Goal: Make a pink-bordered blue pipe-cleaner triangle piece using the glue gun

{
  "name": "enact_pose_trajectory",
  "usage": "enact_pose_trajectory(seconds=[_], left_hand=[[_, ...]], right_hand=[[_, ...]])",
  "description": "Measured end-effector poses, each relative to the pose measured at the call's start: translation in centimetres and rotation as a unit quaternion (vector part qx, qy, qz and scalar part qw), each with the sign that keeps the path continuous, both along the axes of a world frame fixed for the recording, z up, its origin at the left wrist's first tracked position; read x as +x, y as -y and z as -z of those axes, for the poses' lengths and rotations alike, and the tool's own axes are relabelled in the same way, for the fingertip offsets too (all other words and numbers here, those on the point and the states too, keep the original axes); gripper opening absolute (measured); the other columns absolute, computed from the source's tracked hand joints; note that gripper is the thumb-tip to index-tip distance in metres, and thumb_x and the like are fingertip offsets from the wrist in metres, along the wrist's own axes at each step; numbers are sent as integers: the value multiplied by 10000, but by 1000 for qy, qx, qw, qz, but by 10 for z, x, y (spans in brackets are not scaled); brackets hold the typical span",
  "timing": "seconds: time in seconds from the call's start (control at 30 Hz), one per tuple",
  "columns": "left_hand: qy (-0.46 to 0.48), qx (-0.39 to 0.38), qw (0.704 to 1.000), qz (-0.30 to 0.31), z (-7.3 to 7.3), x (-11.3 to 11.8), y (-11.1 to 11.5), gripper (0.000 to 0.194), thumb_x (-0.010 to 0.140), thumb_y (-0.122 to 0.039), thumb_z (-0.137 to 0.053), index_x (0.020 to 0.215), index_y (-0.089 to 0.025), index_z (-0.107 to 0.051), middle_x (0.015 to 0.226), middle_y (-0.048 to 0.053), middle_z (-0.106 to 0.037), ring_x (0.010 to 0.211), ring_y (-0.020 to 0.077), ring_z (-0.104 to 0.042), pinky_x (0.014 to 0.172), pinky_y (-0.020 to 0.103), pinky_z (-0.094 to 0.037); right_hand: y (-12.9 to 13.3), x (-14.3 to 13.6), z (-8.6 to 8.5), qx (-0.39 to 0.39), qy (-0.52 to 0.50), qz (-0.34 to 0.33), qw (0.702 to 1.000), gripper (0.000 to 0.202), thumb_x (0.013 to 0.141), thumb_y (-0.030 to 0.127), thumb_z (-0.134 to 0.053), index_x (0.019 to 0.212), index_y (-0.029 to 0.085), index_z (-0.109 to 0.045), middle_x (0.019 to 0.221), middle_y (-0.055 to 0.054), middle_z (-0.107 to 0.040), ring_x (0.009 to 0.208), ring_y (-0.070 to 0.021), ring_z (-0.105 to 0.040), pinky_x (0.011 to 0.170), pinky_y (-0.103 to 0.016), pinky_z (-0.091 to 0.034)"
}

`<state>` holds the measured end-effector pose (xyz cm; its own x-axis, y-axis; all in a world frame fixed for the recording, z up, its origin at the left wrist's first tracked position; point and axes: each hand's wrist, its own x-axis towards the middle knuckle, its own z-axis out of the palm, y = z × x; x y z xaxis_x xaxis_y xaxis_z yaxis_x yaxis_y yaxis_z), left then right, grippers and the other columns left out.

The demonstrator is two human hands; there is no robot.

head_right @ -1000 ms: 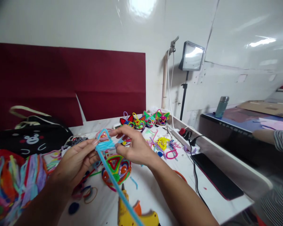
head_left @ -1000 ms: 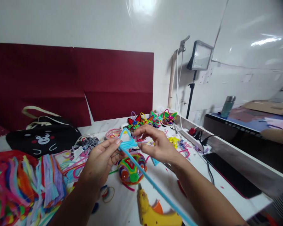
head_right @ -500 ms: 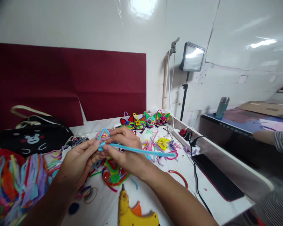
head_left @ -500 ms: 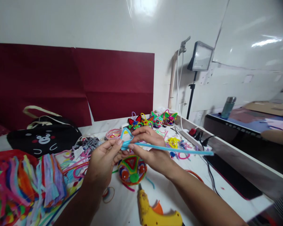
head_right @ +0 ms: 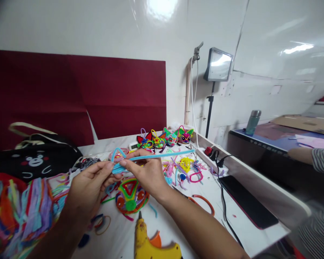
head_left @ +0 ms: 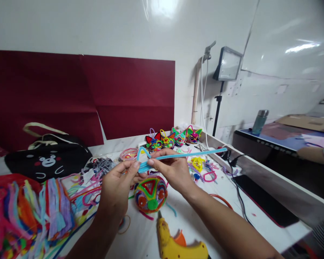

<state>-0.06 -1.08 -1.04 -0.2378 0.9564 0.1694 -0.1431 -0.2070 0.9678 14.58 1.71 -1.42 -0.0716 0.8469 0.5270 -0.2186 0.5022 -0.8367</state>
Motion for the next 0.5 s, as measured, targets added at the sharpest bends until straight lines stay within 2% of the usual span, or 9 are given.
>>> enact_pose_trajectory(seconds=[0.13,0.33,0.5], left_hand=[[-14,4,1000,-5,0,1,0,319,649,-399,-803,820,-165,-670,596,-17,-675,566,152,-661,615,239,-544],[-13,6,1000,-7,4,2,0,375,616,-427,-820,828,-162,-661,612,-1,-689,557,163,-662,598,255,-543],[-11,4,1000,3,3,3,1,371,638,-426,-808,851,-155,-671,620,5,-692,575,166,-669,609,258,-549]], right_hand=[[1,-2,-1,-11,-16,9,1000,214,699,364,-791,766,191,-683,730,-15,-679,668,-150,-628,638,-276,-522],[4,-5,-2,-10,-27,67,997,200,697,356,-787,729,192,-678,690,-12,-685,632,-155,-632,605,-283,-525],[4,-5,-2,-10,-40,68,997,183,699,339,-788,721,193,-680,683,-6,-682,634,-150,-635,602,-278,-525]])
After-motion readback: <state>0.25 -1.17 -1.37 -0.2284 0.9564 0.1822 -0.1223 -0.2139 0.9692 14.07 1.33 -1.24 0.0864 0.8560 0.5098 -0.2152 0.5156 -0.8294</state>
